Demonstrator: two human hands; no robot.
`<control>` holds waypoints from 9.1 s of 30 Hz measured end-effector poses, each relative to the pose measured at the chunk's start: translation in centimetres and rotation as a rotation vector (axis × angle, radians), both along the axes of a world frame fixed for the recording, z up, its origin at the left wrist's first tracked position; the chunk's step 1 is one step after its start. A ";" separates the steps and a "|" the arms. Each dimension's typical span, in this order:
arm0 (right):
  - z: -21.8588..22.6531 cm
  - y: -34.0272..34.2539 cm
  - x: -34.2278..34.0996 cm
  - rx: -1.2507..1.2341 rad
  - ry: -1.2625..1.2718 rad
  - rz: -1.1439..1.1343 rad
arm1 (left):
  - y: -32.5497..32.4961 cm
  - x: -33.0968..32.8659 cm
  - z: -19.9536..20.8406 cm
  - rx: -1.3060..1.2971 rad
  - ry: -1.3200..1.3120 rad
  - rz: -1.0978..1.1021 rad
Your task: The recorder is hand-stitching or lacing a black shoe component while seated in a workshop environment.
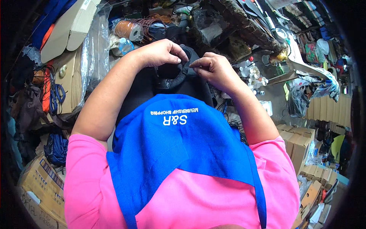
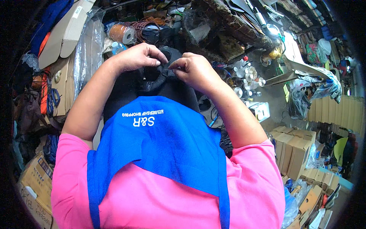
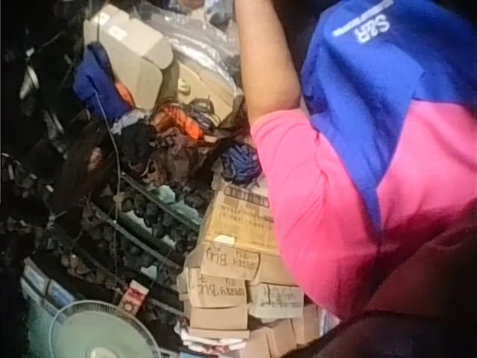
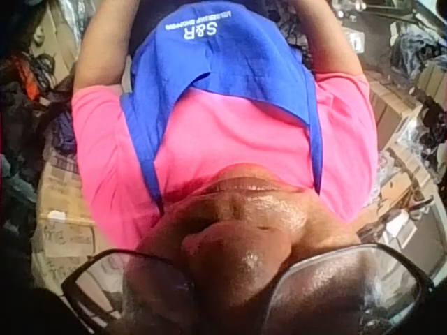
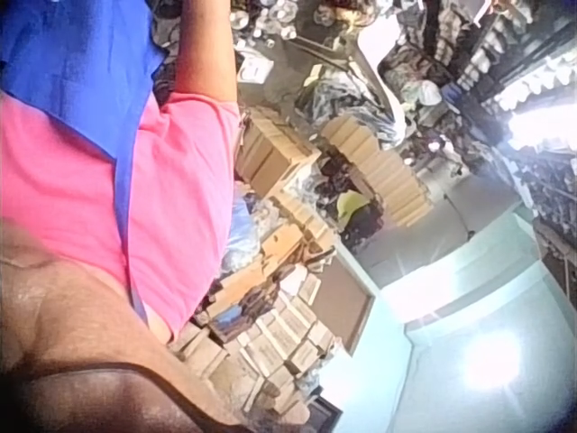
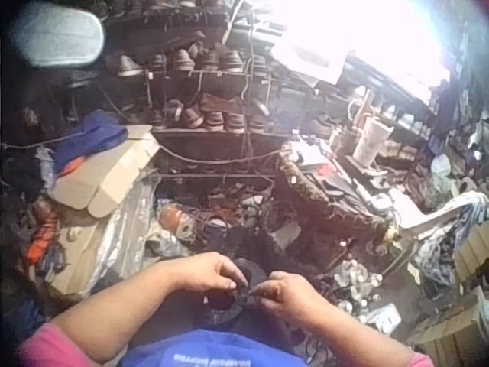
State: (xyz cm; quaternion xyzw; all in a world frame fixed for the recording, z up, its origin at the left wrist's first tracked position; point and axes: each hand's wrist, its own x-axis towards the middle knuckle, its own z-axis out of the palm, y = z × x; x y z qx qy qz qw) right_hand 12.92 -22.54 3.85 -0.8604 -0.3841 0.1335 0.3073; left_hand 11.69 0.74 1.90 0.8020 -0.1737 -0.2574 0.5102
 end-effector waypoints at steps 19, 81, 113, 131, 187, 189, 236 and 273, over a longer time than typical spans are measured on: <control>0.5 1.6 2.0 -0.113 -0.040 0.189 | -0.5 0.2 -0.2 0.054 -0.015 0.020; -1.5 -0.1 2.4 -0.015 0.348 0.089 | -0.6 -7.3 -3.9 0.156 -0.587 0.545; -3.4 -0.1 1.2 0.214 0.789 -0.119 | -2.1 -6.5 -4.2 -0.165 -0.196 0.606; -2.6 -0.5 2.5 0.193 0.787 -0.143 | -0.7 -6.1 -1.2 0.256 -0.346 0.364; -5.9 -23.7 2.8 -0.357 -0.085 -0.606 | 29.9 -21.6 10.3 1.187 -0.810 0.965; -7.9 -32.6 2.8 -0.303 -0.094 -0.817 | 36.7 -26.2 11.8 1.434 -0.788 1.053; -4.8 -0.4 -0.4 0.285 -0.008 -0.011 | -0.6 -1.2 -1.0 -0.112 0.232 0.096; -4.2 -1.0 1.1 0.129 0.111 0.154 | 6.6 -6.5 1.2 0.578 -0.104 0.336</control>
